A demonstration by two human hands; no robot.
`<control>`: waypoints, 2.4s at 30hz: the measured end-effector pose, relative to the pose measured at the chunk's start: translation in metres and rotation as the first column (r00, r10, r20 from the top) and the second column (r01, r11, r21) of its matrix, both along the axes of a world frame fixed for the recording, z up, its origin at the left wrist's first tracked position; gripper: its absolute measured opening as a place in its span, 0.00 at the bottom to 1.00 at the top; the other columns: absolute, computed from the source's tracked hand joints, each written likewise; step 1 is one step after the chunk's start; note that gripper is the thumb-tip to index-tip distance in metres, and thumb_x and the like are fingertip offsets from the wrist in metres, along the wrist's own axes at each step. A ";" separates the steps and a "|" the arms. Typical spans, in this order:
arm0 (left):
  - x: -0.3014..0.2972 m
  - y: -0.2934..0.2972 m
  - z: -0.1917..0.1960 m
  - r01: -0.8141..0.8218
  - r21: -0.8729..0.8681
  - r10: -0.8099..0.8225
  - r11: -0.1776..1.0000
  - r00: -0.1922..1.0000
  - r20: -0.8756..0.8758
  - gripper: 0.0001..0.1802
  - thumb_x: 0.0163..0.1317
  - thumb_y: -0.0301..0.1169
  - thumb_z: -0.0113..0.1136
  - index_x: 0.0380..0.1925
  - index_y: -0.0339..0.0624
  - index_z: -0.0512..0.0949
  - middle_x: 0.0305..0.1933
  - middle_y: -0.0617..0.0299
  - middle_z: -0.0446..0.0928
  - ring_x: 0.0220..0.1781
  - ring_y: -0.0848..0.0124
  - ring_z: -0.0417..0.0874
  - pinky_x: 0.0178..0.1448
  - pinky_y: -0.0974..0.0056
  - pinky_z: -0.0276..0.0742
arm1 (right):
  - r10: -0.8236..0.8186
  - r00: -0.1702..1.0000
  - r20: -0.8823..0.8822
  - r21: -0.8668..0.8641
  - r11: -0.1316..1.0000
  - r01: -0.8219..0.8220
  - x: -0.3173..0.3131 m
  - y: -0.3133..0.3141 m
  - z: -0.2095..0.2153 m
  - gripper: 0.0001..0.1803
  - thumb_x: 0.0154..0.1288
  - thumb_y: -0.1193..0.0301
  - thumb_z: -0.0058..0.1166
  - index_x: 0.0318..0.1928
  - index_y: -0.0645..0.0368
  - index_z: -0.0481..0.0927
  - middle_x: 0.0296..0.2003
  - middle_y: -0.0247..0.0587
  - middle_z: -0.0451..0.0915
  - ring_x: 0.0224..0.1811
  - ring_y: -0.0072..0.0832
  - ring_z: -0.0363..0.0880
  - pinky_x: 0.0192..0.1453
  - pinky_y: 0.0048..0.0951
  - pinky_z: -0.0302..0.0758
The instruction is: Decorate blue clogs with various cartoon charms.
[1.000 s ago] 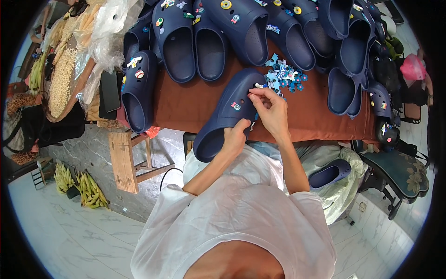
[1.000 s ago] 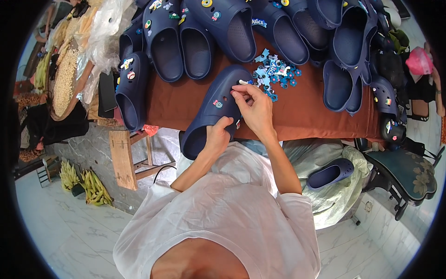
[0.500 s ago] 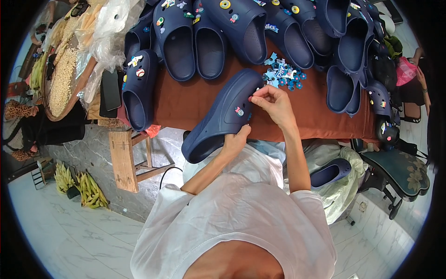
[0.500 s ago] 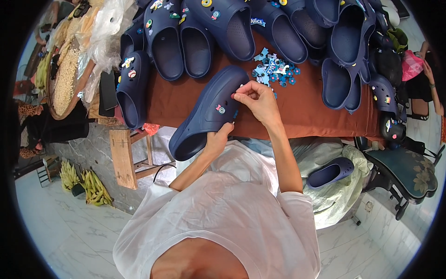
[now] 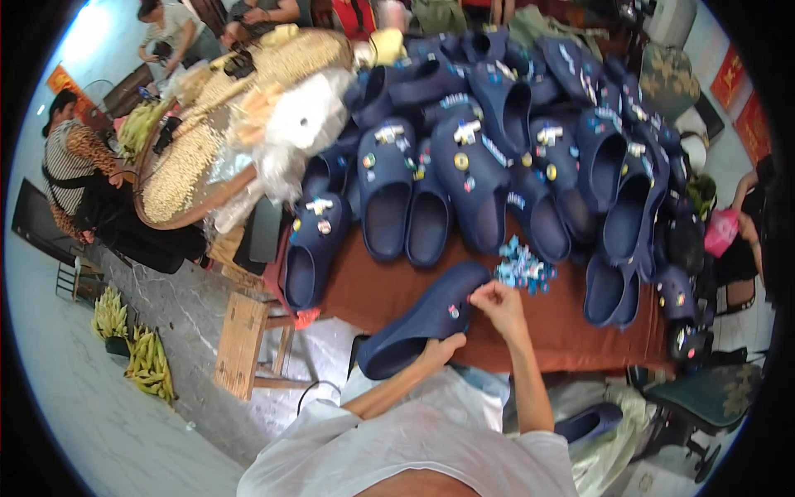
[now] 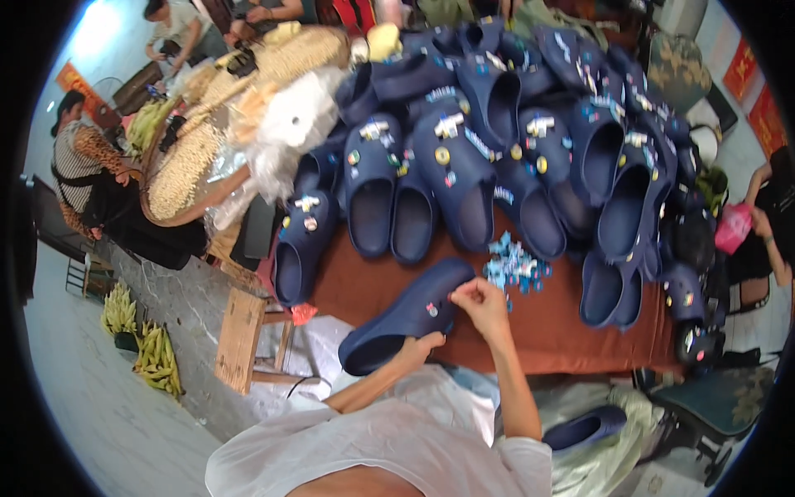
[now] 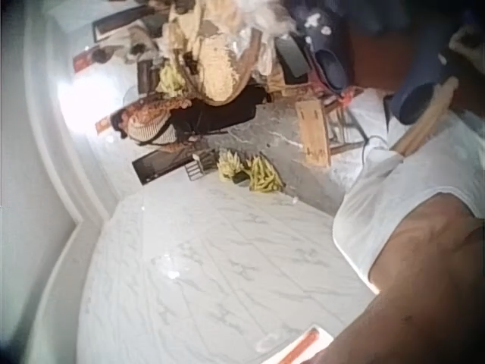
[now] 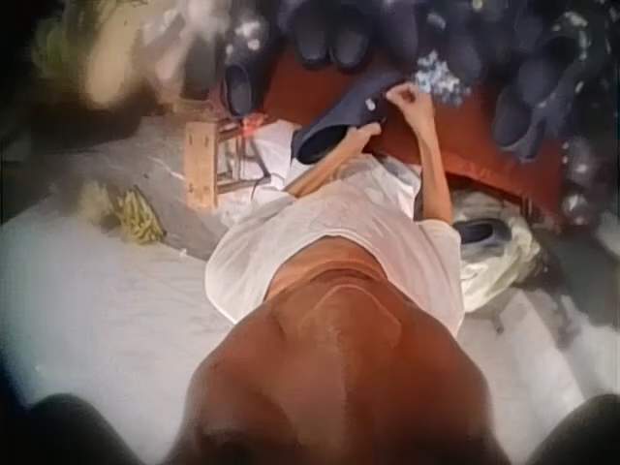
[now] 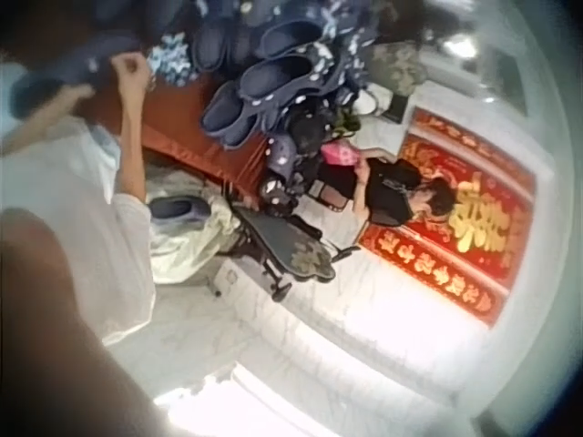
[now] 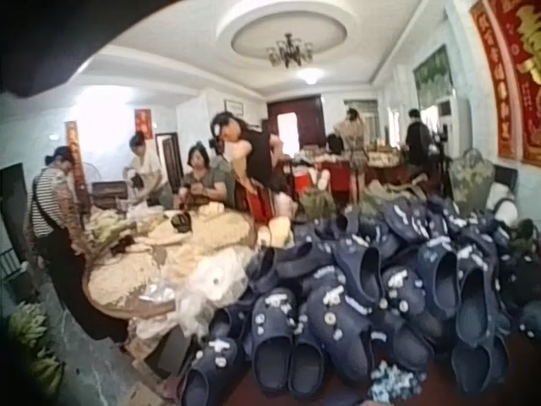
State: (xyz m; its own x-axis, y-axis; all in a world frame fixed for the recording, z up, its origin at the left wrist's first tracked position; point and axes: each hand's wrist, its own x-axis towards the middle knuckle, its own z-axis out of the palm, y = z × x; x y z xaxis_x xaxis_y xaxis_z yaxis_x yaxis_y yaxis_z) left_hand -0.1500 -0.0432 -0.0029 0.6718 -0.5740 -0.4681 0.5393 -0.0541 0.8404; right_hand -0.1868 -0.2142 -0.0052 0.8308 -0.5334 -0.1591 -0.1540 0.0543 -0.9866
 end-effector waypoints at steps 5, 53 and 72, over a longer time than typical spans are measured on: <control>0.019 0.003 -0.033 -0.061 -0.265 -0.042 0.962 0.930 -0.366 0.18 0.52 0.23 0.58 0.46 0.35 0.74 0.40 0.59 0.78 0.39 0.68 0.81 0.45 0.63 0.78 | -0.175 0.980 0.094 -0.402 0.894 0.198 0.010 0.038 0.008 0.04 0.60 0.77 0.65 0.35 0.62 0.84 0.29 0.35 0.81 0.28 0.18 0.78 0.34 0.21 0.74; 0.038 -0.014 -0.051 -0.257 -0.336 -0.017 0.906 0.771 -0.636 0.24 0.52 0.19 0.55 0.52 0.35 0.71 0.50 0.54 0.77 0.52 0.58 0.79 0.59 0.54 0.77 | -0.044 0.999 -0.011 -0.785 0.619 0.019 0.030 0.019 0.000 0.05 0.57 0.70 0.66 0.34 0.56 0.86 0.27 0.39 0.79 0.27 0.33 0.81 0.33 0.35 0.76; 0.038 -0.018 -0.037 -0.315 -0.314 0.016 0.896 0.728 -0.686 0.22 0.50 0.17 0.54 0.50 0.33 0.73 0.48 0.54 0.77 0.50 0.60 0.80 0.57 0.58 0.78 | 0.103 0.994 -0.017 -0.760 0.645 -0.080 0.029 0.012 0.013 0.06 0.58 0.72 0.65 0.35 0.60 0.83 0.28 0.39 0.77 0.26 0.30 0.79 0.32 0.31 0.75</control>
State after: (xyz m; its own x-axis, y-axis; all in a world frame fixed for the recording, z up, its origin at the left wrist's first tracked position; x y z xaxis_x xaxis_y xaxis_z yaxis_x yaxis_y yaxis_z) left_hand -0.1117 -0.0612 -0.0404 0.3847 -0.7116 -0.5879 0.9214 0.3338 0.1989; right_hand -0.1574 -0.2019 0.0081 0.8797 -0.3785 0.2878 -0.0911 -0.7282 -0.6792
